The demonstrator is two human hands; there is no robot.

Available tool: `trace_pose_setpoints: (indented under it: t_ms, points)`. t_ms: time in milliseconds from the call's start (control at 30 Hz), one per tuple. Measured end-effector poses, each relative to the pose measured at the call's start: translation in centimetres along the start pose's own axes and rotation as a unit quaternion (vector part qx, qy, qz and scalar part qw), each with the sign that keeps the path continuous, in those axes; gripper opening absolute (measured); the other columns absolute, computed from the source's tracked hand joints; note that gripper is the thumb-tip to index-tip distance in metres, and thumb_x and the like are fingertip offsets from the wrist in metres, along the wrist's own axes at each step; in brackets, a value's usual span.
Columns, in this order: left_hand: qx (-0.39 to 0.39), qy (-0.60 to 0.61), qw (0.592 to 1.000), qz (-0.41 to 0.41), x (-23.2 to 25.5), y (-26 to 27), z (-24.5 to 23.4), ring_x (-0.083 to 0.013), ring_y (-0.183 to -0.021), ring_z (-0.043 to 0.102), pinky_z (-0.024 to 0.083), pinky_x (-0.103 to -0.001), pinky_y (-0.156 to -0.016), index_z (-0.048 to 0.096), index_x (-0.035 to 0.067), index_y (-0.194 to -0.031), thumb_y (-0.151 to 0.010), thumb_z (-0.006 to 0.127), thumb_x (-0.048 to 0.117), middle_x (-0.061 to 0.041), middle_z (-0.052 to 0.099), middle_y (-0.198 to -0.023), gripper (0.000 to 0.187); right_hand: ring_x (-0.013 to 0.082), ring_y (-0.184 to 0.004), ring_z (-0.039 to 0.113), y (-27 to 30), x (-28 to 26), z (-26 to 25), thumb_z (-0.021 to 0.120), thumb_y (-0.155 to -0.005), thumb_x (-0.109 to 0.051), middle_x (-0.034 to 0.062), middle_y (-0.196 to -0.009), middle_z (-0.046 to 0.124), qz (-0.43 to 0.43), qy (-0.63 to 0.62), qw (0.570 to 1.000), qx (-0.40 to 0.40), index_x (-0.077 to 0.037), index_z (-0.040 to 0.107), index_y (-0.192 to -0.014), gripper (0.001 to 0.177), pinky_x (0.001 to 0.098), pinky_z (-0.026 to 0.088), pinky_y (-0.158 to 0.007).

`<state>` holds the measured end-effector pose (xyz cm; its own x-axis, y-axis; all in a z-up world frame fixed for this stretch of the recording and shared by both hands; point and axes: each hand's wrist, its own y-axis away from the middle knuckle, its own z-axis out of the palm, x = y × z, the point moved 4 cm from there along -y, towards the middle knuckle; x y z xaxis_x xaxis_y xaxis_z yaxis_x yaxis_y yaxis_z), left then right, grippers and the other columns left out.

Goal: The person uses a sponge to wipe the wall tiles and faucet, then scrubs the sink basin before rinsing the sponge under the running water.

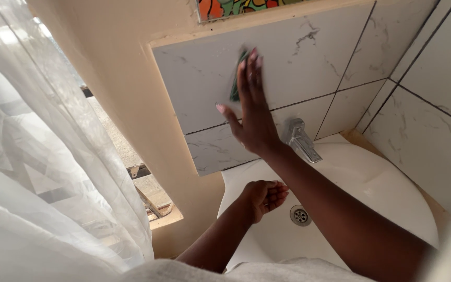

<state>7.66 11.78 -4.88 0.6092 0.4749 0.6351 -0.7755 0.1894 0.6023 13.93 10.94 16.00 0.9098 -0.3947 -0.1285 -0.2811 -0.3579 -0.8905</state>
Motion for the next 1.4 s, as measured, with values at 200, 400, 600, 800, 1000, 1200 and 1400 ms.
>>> trace_pose_setpoints:
  t_ms: [200,400,600,800,1000,1200,1400]
  points:
    - [-0.032,0.210,0.974,0.083,3.3,1.2,-0.7,-0.0200,-0.094,0.066,0.058,-0.033,-0.093,0.061,0.006,-0.123,-0.106,0.046,0.039,-0.009,0.066,-0.100,0.040,0.0323,-0.163,0.028,0.7,0.7,-0.1,0.076,-0.100,-0.012,0.0078,-0.174,0.026,0.043,-0.004,0.999,0.009,-0.020,0.032,-0.165,0.079,0.0445,0.042,-0.132]
    - [-0.117,0.262,0.937,0.201,9.8,3.4,0.7,-0.0213,-0.107,0.060,0.052,-0.036,-0.102,0.057,0.008,-0.133,-0.105,0.043,0.047,-0.010,0.061,-0.120,0.050,0.0293,-0.135,0.058,0.1,1.7,-1.7,0.084,-0.089,-0.009,0.0082,-0.147,0.063,0.091,0.012,0.992,0.083,-0.006,0.064,-0.135,0.051,0.0371,0.056,-0.112]
    - [-0.158,0.271,0.912,0.262,14.5,2.1,1.4,-0.0201,-0.116,0.062,0.051,-0.036,-0.109,0.058,0.006,-0.130,-0.106,0.051,0.039,-0.008,0.065,-0.123,0.042,0.0247,-0.117,0.068,-1.3,1.9,-3.2,0.086,-0.090,-0.007,0.0091,-0.129,0.071,0.046,0.014,0.993,0.111,-0.006,0.067,-0.121,0.036,0.0326,0.062,-0.097]
    - [-0.148,0.274,0.912,0.266,15.6,-0.3,0.9,-0.0145,-0.108,0.062,0.050,-0.032,-0.103,0.063,0.009,-0.125,-0.107,0.056,0.036,-0.001,0.068,-0.117,0.033,0.0197,-0.079,0.066,-0.6,2.5,-2.4,0.091,-0.087,-0.014,0.0091,-0.094,0.070,0.230,0.009,0.969,0.087,-0.003,0.067,-0.097,0.028,0.0335,0.054,-0.069]
    - [-0.098,0.270,0.921,0.263,15.1,0.0,1.0,-0.0130,-0.105,0.065,0.052,-0.029,-0.098,0.065,0.012,-0.115,-0.106,0.052,0.035,0.000,0.070,-0.118,0.027,0.0232,-0.086,0.073,-0.3,6.2,0.3,0.068,-0.097,-0.026,0.0152,-0.095,0.075,0.409,-0.494,0.767,0.007,0.001,0.068,-0.103,0.027,0.0352,0.061,-0.082]
    - [-0.087,0.332,0.928,0.142,9.0,-3.4,-1.9,-0.0179,-0.088,0.072,0.061,-0.030,-0.081,0.063,0.006,-0.106,-0.106,0.049,0.025,-0.006,0.075,-0.104,0.023,0.0283,-0.115,0.072,-0.2,7.5,0.2,0.056,-0.103,-0.034,0.0189,-0.117,0.075,0.422,-0.614,0.660,-0.092,-0.004,0.068,-0.110,0.033,0.0414,0.054,-0.109]
    - [0.005,0.211,0.977,-0.039,0.4,-3.8,-2.3,-0.0143,-0.078,0.070,0.061,-0.023,-0.070,0.072,0.002,-0.099,-0.103,0.059,0.013,-0.004,0.076,-0.094,0.017,0.0279,-0.105,0.076,-2.8,5.9,-0.6,0.060,-0.100,-0.042,0.0191,-0.109,0.077,0.357,-0.533,0.754,-0.143,-0.001,0.071,-0.108,0.043,0.0403,0.059,-0.098]
